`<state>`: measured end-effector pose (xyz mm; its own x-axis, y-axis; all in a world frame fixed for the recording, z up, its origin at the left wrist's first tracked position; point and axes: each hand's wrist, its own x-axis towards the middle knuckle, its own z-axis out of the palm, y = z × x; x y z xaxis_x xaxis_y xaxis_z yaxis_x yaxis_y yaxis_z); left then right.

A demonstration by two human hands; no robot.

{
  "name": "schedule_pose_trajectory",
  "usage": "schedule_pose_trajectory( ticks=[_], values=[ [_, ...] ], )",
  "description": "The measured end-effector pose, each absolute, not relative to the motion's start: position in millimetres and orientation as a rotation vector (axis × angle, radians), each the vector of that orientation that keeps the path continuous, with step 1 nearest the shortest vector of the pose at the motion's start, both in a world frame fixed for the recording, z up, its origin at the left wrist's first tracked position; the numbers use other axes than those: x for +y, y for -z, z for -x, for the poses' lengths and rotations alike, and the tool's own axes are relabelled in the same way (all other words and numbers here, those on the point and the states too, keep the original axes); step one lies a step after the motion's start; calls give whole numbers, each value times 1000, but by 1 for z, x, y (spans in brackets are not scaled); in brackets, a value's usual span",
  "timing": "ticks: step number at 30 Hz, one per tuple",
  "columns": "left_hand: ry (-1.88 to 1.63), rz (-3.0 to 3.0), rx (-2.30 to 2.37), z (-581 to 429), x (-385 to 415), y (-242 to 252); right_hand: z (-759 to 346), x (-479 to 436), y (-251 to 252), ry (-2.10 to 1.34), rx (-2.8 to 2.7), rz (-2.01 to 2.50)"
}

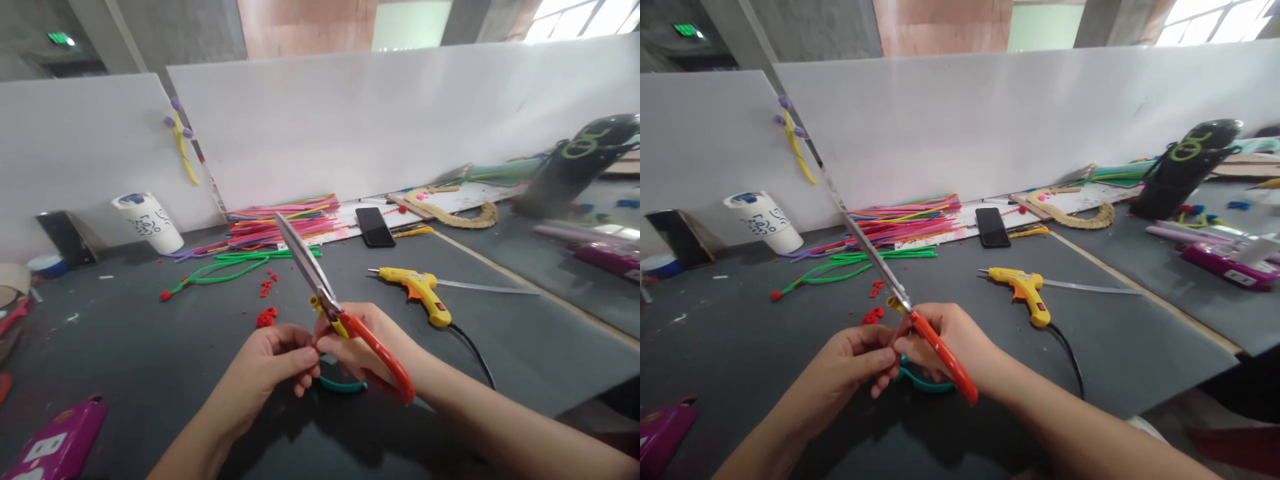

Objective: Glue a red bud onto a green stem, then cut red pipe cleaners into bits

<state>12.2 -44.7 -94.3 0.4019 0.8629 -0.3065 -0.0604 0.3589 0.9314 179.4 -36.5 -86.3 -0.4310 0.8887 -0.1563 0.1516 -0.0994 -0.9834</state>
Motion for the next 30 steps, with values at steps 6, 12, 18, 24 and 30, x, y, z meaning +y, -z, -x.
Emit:
schedule_pose_trajectory(
  ticks=[6, 12, 18, 24, 30],
  values=[
    [-761, -1034, 955, -11, -43, 97, -179, -36, 88, -1593, -1566, 1105],
    [-779, -1036, 952, -14, -43, 97, -178, -37, 92, -1641, -1512, 1078],
    [-768, -1031, 966, -12, -45, 97, -175, -37, 91, -1582, -1519, 1126],
    [-804, -1061, 969, -12, -43, 96, -175, -37, 95, -1606, -1471, 1071],
    [-814, -1128, 1012, -11, -42, 97, -176, -33, 96, -1514, -1438, 1127]
  ],
)
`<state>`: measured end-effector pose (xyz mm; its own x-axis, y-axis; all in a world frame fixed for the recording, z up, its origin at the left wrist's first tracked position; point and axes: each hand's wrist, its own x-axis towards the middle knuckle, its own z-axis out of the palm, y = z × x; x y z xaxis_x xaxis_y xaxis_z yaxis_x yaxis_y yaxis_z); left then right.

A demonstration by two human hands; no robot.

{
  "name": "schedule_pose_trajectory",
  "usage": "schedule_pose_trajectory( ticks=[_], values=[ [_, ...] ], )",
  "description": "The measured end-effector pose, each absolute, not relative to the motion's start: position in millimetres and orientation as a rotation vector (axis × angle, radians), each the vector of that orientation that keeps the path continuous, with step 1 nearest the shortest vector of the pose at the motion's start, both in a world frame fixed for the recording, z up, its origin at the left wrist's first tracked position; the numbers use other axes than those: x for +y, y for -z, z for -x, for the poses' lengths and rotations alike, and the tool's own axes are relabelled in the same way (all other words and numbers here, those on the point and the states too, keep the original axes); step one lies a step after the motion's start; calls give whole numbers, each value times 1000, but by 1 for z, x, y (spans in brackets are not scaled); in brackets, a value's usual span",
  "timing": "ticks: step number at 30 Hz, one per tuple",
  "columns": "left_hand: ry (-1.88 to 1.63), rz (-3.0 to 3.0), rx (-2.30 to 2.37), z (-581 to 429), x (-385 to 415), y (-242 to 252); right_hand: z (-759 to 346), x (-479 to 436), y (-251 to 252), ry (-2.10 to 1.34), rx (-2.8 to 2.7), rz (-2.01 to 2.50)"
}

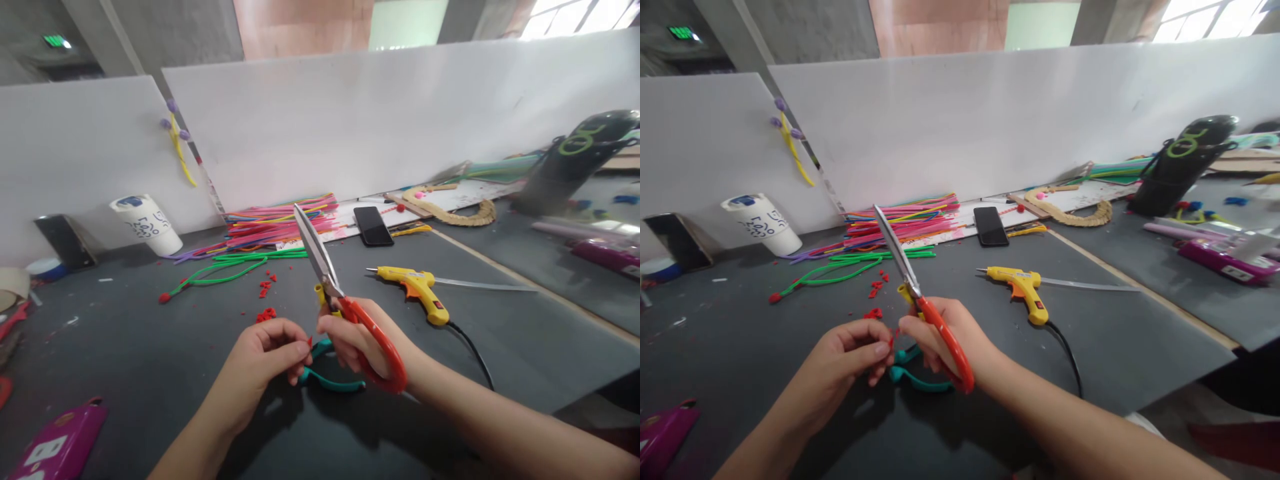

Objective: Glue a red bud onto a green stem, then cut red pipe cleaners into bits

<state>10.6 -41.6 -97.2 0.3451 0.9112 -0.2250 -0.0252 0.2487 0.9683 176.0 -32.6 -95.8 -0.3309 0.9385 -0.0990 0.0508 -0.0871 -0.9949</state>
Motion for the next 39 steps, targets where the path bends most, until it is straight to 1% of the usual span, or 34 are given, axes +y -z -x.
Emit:
schedule_pose_trajectory(
  ticks=[3, 7, 9, 13, 17, 23, 26, 33, 39],
  values=[
    [-834, -1246, 1124, -5, -36, 96, -178, -27, 100, -1468, -1386, 1179],
    [-913, -1575, 1522, 13, -18, 99, -181, -19, 106, -1403, -1406, 1280],
    [-869, -1745, 1753, 25, -6, 103, -184, -16, 108, -1364, -1450, 1319],
    [-800, -1812, 1930, 39, 11, 111, -186, -14, 108, -1362, -1497, 1343],
    [-620, -1898, 2059, 39, 19, 112, -185, -16, 107, -1365, -1520, 1318],
    [-301, -1959, 2150, 35, 42, 115, -185, -19, 104, -1330, -1574, 1291],
    [-214, -1965, 2154, 37, 53, 118, -184, -19, 104, -1309, -1583, 1294],
    [-218, -2047, 2134, 52, 44, 116, -185, -17, 106, -1280, -1601, 1306],
    [-257, -2205, 2019, 61, 31, 111, -187, -17, 105, -1283, -1617, 1303]
  ],
)
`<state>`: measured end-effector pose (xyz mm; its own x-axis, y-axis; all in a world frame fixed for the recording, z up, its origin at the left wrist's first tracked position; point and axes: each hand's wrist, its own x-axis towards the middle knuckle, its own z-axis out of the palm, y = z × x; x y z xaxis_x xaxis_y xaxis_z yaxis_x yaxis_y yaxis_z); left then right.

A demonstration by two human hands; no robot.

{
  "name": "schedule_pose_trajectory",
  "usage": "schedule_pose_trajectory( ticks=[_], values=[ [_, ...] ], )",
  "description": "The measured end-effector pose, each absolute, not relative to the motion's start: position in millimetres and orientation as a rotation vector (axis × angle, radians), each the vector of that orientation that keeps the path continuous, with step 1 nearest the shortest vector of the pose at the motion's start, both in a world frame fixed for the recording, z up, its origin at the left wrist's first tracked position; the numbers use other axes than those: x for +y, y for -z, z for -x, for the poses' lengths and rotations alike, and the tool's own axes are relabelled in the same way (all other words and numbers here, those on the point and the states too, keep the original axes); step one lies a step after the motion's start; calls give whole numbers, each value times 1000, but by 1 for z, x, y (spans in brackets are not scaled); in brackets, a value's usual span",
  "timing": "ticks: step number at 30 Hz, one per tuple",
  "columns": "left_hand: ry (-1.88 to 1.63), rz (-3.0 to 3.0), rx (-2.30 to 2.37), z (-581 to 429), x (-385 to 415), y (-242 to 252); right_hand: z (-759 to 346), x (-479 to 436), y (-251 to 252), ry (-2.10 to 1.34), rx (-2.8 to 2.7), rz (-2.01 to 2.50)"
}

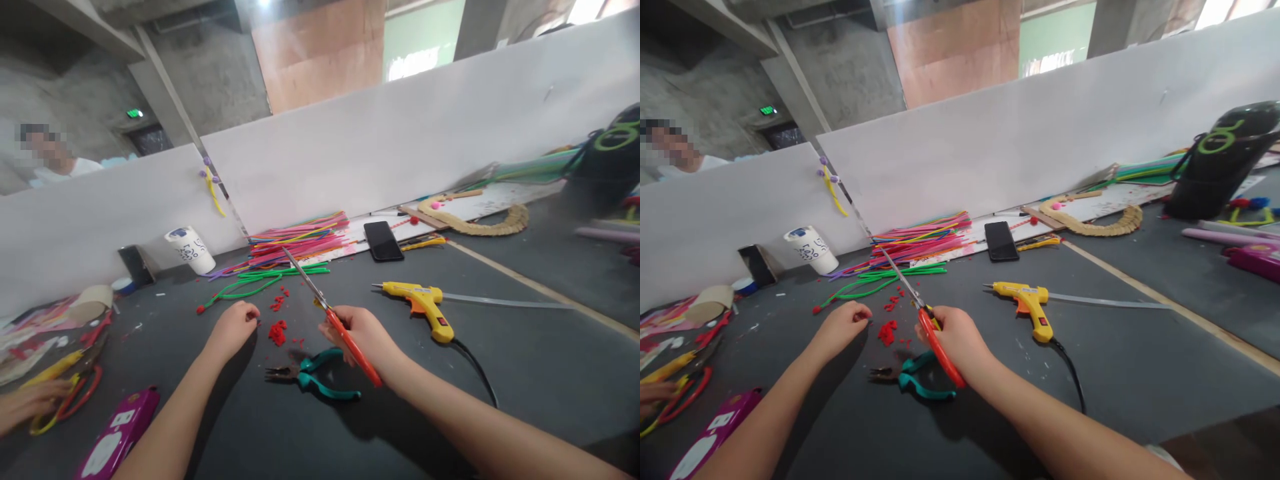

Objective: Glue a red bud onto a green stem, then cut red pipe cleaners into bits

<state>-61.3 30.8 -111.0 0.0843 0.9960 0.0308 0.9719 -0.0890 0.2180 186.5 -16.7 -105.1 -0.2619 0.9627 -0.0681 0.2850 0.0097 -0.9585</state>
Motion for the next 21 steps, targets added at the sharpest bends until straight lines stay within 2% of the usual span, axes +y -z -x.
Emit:
schedule_pose_trajectory(
  ticks=[11, 21],
  values=[
    [-230, -2326, 1920, 58, 21, 113, -187, -15, 105, -1293, -1618, 1325],
    [-389, -2321, 1612, 30, 27, 113, -186, -16, 105, -1281, -1612, 1346]
  ],
)
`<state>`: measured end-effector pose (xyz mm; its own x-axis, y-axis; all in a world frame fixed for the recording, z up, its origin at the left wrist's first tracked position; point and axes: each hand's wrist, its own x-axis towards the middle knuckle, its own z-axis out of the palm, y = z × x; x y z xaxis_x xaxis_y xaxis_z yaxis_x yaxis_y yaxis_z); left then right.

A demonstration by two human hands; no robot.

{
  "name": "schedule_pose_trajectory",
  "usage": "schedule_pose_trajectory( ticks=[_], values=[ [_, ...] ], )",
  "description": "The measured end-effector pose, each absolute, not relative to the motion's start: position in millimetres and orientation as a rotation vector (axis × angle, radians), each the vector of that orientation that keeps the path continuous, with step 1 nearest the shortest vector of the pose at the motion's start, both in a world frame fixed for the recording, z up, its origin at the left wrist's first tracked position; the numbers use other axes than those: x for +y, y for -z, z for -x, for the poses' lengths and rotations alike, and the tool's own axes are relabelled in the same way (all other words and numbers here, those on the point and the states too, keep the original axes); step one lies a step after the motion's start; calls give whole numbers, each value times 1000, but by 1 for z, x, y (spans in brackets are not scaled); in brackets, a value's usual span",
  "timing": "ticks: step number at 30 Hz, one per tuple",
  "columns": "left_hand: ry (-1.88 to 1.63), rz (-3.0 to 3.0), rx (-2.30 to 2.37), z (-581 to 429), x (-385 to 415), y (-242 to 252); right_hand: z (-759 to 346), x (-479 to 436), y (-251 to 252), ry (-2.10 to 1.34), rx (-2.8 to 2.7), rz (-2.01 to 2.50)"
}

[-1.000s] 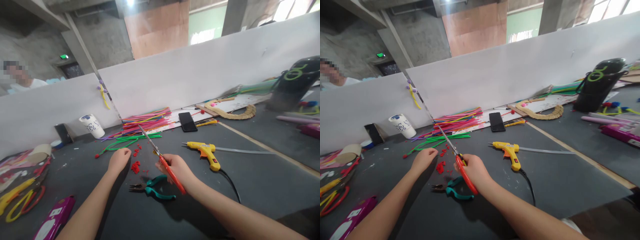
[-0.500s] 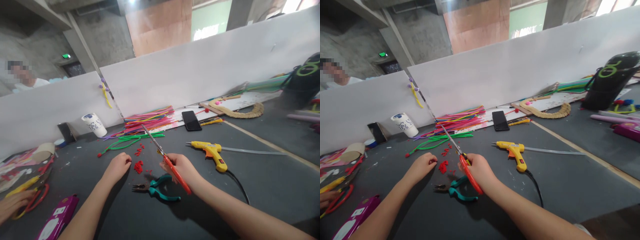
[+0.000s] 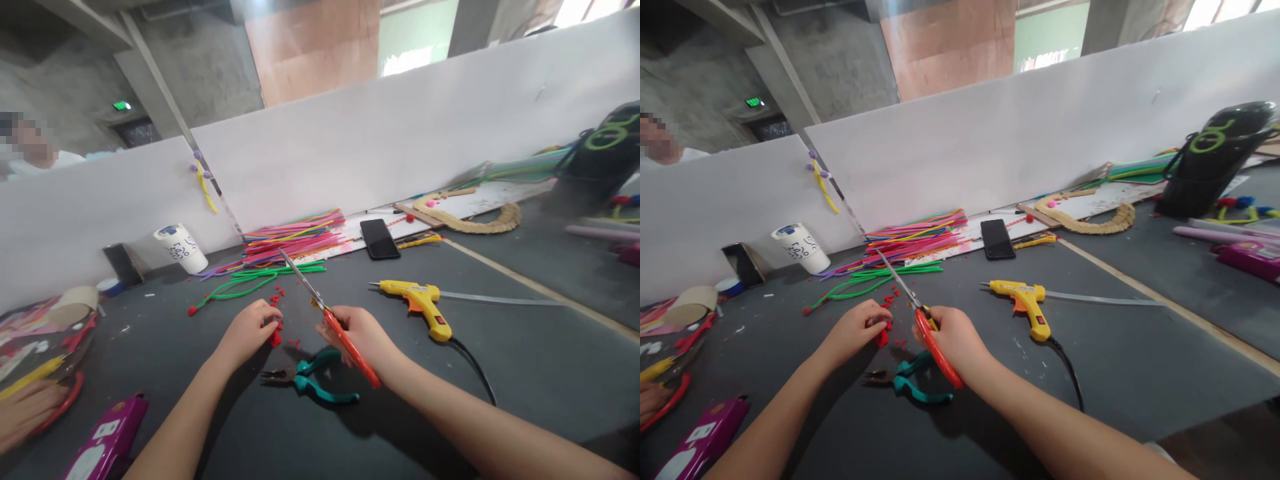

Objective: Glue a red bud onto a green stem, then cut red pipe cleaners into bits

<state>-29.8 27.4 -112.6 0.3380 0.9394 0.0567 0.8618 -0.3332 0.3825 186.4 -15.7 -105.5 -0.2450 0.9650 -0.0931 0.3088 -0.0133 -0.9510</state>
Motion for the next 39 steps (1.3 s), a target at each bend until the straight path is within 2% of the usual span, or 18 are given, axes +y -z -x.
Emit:
schedule_pose_trajectory(
  ticks=[9, 14, 23, 28, 39],
  values=[
    [-635, -2094, 1547, 27, 23, 116, -187, -14, 107, -1281, -1614, 1365],
    [-756, -1749, 1491, 29, 15, 116, -186, -13, 110, -1286, -1603, 1388],
    [-786, -1065, 1113, -2, -17, 105, -175, -21, 109, -1378, -1627, 1296],
    [-748, -1048, 1028, -8, -24, 105, -170, -29, 109, -1280, -1675, 1187],
    [-647, -1134, 1050, -8, -29, 102, -175, -29, 104, -1429, -1673, 1152]
  ],
)
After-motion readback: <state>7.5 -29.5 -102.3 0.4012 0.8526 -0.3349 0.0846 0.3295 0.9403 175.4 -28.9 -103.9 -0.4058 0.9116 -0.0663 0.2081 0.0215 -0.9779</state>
